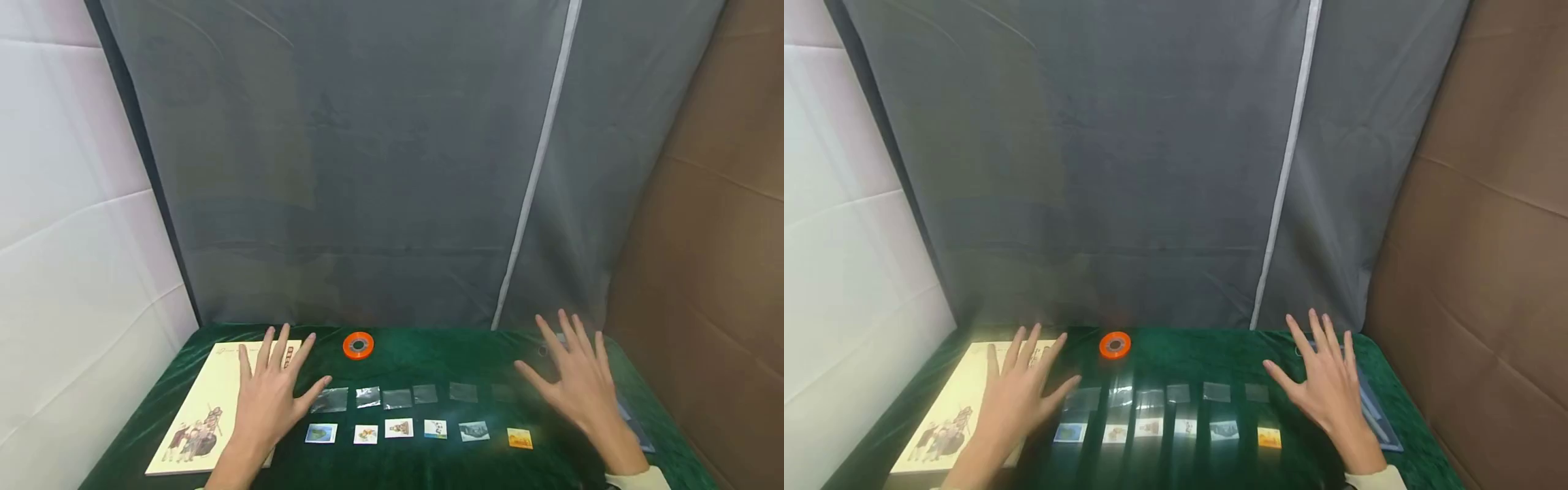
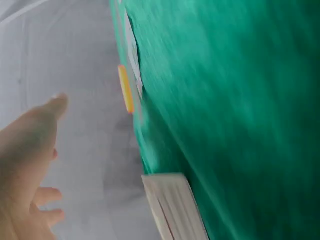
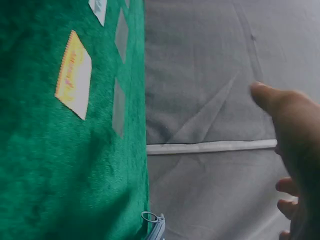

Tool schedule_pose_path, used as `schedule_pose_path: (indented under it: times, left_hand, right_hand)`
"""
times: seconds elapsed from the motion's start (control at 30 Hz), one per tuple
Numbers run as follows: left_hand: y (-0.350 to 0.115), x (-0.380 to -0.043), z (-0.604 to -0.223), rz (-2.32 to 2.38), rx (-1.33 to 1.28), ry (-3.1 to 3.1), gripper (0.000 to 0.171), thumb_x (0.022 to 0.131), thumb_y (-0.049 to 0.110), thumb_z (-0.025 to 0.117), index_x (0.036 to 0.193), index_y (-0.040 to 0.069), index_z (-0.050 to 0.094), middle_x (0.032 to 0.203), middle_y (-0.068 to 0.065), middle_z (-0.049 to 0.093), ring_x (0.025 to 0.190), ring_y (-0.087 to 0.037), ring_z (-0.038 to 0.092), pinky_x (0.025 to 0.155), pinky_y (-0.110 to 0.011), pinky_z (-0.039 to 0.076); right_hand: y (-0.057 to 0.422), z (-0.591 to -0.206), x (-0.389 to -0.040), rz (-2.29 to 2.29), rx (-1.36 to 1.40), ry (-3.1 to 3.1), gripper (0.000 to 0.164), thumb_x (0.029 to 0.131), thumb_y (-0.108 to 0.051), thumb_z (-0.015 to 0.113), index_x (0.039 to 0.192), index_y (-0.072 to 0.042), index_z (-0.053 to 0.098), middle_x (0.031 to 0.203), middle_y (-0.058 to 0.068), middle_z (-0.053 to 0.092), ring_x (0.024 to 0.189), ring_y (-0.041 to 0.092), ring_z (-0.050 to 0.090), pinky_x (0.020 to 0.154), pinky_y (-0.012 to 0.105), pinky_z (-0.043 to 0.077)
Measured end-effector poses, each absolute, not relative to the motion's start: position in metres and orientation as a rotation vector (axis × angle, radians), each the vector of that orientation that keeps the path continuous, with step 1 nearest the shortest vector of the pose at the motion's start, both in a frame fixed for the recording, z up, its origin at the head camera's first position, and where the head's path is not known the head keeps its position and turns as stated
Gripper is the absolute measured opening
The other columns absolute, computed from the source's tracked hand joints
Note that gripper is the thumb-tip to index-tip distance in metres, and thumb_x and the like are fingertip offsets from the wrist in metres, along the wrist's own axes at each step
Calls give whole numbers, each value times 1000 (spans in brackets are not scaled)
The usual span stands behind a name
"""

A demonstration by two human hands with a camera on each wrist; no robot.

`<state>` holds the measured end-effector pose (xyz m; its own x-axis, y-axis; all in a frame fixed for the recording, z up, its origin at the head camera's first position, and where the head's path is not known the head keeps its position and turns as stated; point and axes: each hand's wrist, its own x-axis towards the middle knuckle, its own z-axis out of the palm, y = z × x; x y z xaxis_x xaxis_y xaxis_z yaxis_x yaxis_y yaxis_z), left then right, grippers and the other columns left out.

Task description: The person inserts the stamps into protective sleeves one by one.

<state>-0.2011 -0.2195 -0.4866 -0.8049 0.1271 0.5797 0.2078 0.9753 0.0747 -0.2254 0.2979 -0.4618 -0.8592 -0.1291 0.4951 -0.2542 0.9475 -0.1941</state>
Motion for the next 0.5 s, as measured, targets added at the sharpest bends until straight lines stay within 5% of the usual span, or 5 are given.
schedule_pose_path:
  times: [0.23, 0.4, 0.5]
  left_hand:
    - [-171, -200, -485, -311, -386, -2499, 47, 89, 34, 91, 129, 14, 77, 140, -15, 72, 133, -38, 66, 119, -64, 47]
    - [-124, -199, -482, -551, -529, -2542, 29, 94, 29, 86, 120, 19, 79, 118, 0, 81, 116, -24, 75, 109, -55, 57]
    - [-98, -199, -480, -722, -615, -2618, 24, 98, 28, 81, 121, 20, 78, 120, 4, 80, 118, -19, 74, 105, -51, 59]
  right_hand:
    - [295, -467, -207, 489, 374, -2572, 57, 96, -42, 83, 147, -23, 66, 146, 12, 70, 134, 42, 64, 104, 74, 49]
    - [301, -477, -199, 668, 563, -2704, 26, 97, -28, 84, 122, -23, 78, 114, -8, 79, 103, 14, 75, 86, 44, 63]
    - [310, -485, -199, 843, 697, -2817, 13, 101, -26, 79, 114, -22, 80, 100, -14, 77, 84, -2, 66, 71, 28, 58]
